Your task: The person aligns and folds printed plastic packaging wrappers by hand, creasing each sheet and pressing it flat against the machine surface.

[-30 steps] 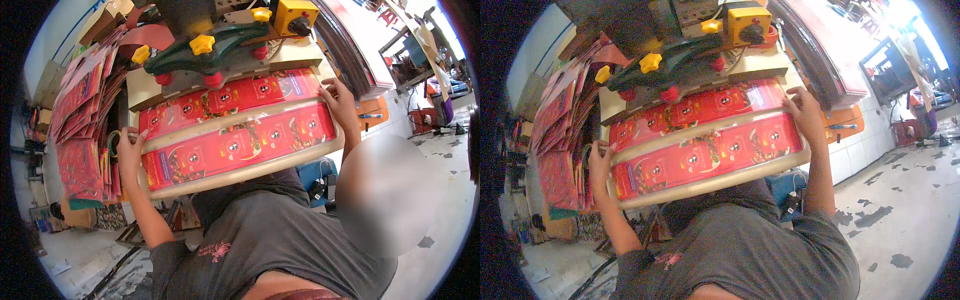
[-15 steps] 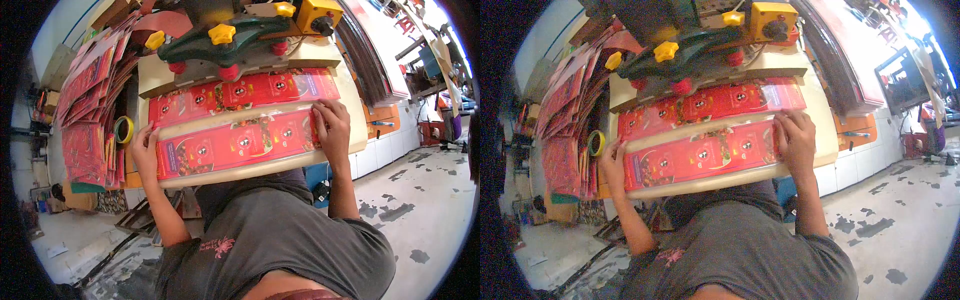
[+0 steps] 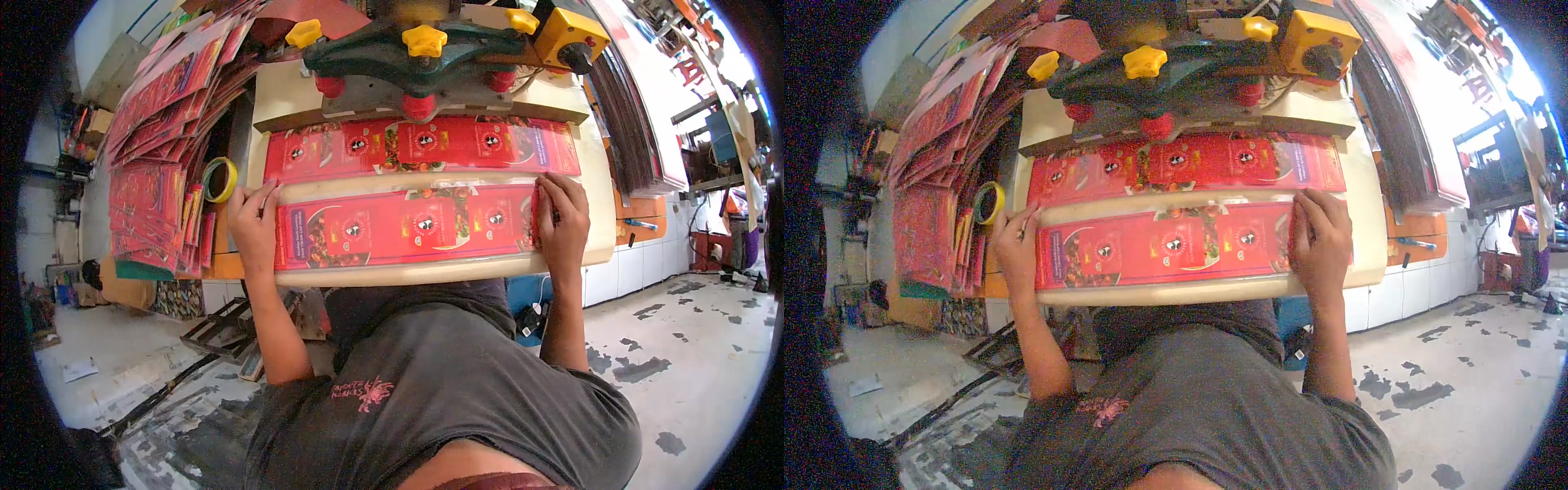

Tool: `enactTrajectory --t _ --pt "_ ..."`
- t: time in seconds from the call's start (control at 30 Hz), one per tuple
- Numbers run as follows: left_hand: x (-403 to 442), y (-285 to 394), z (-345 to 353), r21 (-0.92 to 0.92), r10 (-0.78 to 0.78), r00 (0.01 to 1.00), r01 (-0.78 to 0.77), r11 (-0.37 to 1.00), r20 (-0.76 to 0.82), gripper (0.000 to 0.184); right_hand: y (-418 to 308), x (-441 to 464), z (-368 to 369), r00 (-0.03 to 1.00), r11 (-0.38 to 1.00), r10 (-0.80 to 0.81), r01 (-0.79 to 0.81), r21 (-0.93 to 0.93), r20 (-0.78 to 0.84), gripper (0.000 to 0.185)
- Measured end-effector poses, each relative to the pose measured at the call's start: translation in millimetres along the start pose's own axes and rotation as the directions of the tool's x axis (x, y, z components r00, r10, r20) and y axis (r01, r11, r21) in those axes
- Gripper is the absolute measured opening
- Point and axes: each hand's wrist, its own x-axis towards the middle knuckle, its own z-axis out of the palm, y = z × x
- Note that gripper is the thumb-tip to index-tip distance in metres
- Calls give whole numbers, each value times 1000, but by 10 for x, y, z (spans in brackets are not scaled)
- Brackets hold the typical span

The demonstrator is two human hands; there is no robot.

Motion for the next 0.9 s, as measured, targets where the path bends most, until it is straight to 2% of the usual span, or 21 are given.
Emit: enactTrajectory --t 0.13,0.27,0.57,0.77,0.83,0.9 --pt "1 30 15 -43 52 999 -51 998 16 19 57 -16 8 1000 999 29 -29 20 0 17" --pt "0 -7 34 -87 18 998 -13 996 57 18 76 -16 5 1000 1000 3 -3 31 -11 17" --pt "10 -4 47 -39 5 996 -1 999 86 19 64 -3 -13 1000 1000 14 -14 19 -14 16" --pt "-2 -22 56 -2 88 996 -88 996 33 19 49 -6 -29 999 999 32 -32 19 1 20" --pt "-8 -11 54 -48 14 999 -12 999 43 19 64 -6 -23 999 999 40 -40 36 2 20" --pt "-16 -55 68 -61 17 999 -14 998 48 19 66 -1 -22 1000 999 26 -25 29 -11 19"
